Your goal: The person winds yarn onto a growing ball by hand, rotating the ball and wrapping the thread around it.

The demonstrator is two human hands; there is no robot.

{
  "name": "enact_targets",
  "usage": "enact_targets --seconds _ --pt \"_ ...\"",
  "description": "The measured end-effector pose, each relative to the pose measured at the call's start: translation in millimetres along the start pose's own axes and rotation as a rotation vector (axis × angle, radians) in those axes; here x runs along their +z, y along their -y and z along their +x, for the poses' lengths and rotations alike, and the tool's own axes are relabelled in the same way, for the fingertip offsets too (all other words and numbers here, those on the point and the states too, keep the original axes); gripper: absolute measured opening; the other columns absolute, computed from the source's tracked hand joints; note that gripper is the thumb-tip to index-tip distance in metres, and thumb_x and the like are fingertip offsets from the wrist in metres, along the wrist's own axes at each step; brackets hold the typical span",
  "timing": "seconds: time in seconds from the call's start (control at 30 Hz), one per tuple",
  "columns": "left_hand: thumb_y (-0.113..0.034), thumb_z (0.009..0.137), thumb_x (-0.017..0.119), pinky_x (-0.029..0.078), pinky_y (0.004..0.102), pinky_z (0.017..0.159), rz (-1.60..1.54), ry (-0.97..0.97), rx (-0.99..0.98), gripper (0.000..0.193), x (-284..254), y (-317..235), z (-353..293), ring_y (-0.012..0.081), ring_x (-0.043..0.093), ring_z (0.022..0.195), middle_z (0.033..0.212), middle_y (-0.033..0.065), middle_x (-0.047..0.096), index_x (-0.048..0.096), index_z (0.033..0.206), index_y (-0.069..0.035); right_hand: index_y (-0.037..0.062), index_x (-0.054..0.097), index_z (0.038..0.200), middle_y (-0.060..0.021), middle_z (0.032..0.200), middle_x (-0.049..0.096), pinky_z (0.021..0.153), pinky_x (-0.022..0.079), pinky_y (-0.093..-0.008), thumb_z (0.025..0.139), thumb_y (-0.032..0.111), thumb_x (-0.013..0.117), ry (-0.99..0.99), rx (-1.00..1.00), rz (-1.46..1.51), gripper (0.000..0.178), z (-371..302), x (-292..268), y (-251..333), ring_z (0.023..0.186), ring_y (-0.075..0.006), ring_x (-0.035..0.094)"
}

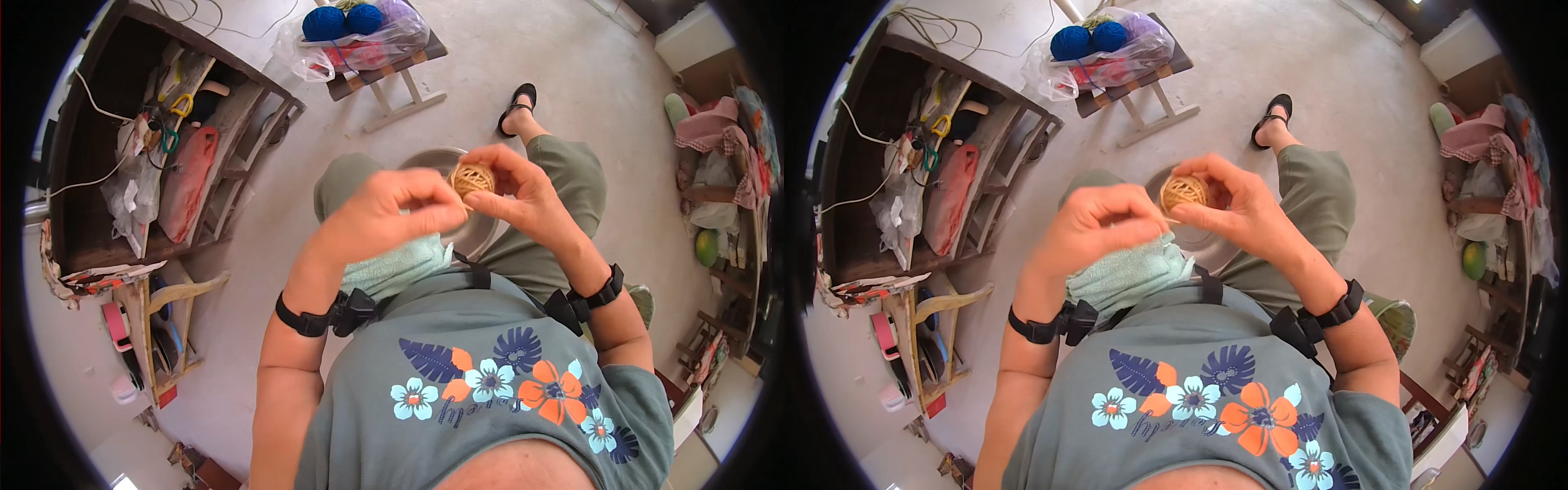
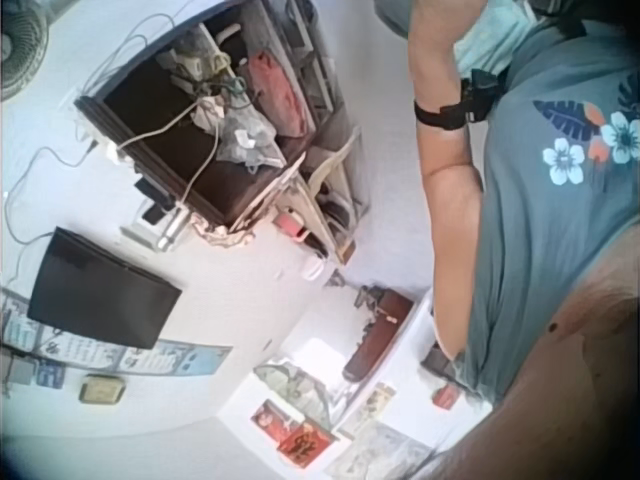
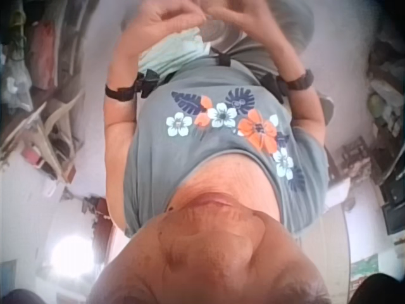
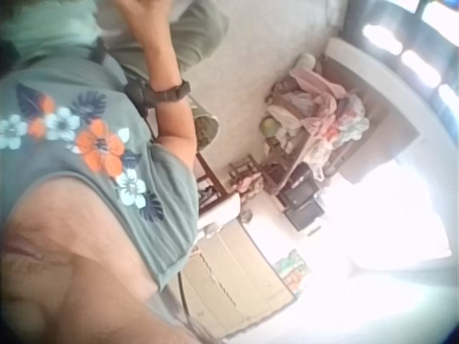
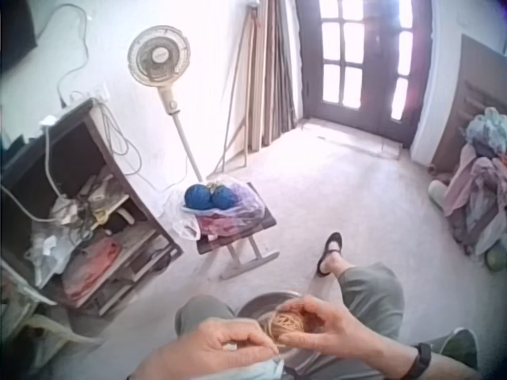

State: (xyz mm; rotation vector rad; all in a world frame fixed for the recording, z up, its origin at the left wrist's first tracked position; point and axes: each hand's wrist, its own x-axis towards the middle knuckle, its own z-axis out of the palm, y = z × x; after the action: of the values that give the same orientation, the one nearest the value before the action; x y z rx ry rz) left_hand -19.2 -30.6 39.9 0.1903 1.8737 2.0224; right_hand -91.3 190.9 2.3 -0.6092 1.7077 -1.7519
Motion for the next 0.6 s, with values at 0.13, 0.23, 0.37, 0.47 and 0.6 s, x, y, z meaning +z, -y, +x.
enact_targets --seconds 0.13,0.23,0.37,0.47,0.6 --pt "-0.014 0.092 0.067 0.043 0.0202 0.065 0.032 -0.207 -0.071 0.014 -12 -1 15 0.0037 0.053 0.073 0.081 -0.0023 0.063 0.07 0.095 -0.001 0.0055 0.062 0.122 -0.0016 0.106 0.066 0.079 0.05 -0.0225 0.096 0.027 0.063 0.162 0.222 0.088 0.034 -9 -6 12 0.091 -0.0058 0.06" --pt "-0.015 0.094 0.065 0.044 0.0207 0.064 -0.012 -0.236 -0.077 0.015 -11 31 19 0.0048 0.056 0.072 0.081 -0.0012 0.066 0.071 0.096 -0.001 0.004 0.054 0.131 -0.0029 0.113 0.064 0.087 0.049 -0.0259 0.098 0.029 0.06 0.18 0.179 0.182 0.042 -10 -7 19 0.099 -0.0077 0.059" --pt "-0.017 0.096 0.063 0.046 0.0209 0.062 -0.056 -0.184 -0.176 0.019 5 54 17 0.0061 0.06 0.071 0.082 0.001 0.068 0.072 0.103 -0.002 0.0034 0.048 0.134 -0.0043 0.115 0.062 0.091 0.047 -0.0285 0.097 0.025 0.062 0.078 0.045 0.342 0.046 -8 -6 18 0.105 -0.0086 0.057" --pt "-0.017 0.096 0.061 0.046 0.0217 0.061 0.003 -0.056 -0.221 0.021 17 50 13 0.0067 0.061 0.072 0.082 0.0011 0.068 0.072 0.108 -0.003 0.0042 0.051 0.128 -0.0034 0.111 0.063 0.09 0.048 -0.0279 0.094 0.021 0.067 0.01 -0.041 0.395 0.042 -2 -7 4 0.104 -0.0089 0.059" --pt "-0.011 0.093 0.064 0.046 0.0221 0.064 0.261 0.073 -0.045 0.018 12 18 6 0.0075 0.061 0.074 0.083 0.0014 0.068 0.071 0.107 -0.001 0.0048 0.053 0.122 -0.001 0.107 0.062 0.087 0.049 -0.0269 0.091 0.018 0.07 -0.046 0.055 0.258 0.038 0 -10 4 0.099 -0.008 0.059"
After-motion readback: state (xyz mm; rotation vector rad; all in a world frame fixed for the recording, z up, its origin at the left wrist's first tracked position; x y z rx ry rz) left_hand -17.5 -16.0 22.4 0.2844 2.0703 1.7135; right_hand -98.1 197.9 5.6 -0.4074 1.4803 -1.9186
